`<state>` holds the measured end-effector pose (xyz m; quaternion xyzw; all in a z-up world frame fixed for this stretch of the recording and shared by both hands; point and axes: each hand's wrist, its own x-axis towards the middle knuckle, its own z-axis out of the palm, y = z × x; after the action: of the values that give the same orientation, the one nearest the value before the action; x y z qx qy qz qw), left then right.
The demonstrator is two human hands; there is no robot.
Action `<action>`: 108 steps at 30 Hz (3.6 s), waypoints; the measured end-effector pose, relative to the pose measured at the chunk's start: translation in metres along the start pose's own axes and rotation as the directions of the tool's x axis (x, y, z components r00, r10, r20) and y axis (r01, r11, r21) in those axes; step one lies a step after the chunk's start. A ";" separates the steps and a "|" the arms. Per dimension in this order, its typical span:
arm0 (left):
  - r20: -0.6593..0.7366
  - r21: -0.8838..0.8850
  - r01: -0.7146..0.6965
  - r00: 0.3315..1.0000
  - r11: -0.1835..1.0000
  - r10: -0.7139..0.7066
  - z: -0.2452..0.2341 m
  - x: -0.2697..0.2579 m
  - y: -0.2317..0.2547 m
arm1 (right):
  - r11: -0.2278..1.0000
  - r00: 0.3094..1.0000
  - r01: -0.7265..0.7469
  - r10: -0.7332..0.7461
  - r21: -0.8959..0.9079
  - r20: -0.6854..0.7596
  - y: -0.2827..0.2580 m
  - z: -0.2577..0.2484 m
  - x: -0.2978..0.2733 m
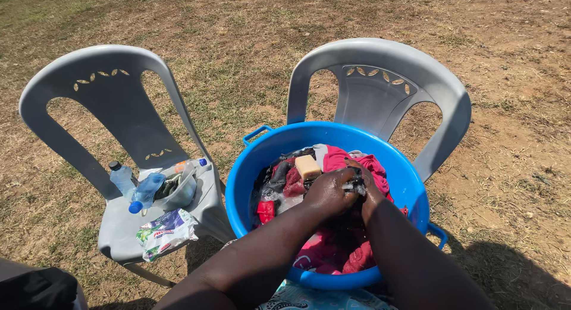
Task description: The person washes clothes by hand in a blue plastic basin, using a bar of soap to scrub the fabric and then wringing it out.
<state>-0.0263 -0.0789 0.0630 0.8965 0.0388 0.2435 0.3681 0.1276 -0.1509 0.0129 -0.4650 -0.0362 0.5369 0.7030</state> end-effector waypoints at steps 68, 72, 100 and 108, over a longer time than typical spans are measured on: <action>0.079 -0.255 0.493 0.868 0.832 -0.490 -0.002 0.024 -0.081 | 0.691 0.641 0.719 -0.699 0.071 0.316 -0.004 0.025 -0.020; 0.343 -0.926 0.376 0.820 -0.020 -0.458 -0.052 0.012 -0.091 | 0.504 0.510 0.860 -0.842 -0.084 0.177 -0.007 0.007 -0.010; 0.045 -0.707 0.354 0.887 0.612 -0.460 -0.011 -0.065 -0.052 | 0.944 0.999 0.042 -0.044 -0.329 0.002 0.035 0.036 -0.075; -0.436 -0.841 -0.035 0.634 0.540 -0.638 -0.051 -0.041 -0.087 | 0.931 0.966 0.197 -0.130 -0.307 0.226 -0.062 0.016 -0.139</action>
<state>-0.0760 0.0067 0.0180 0.4455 0.2354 0.4822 0.7167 0.1049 -0.2502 0.1276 -0.5137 -0.2345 0.5070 0.6512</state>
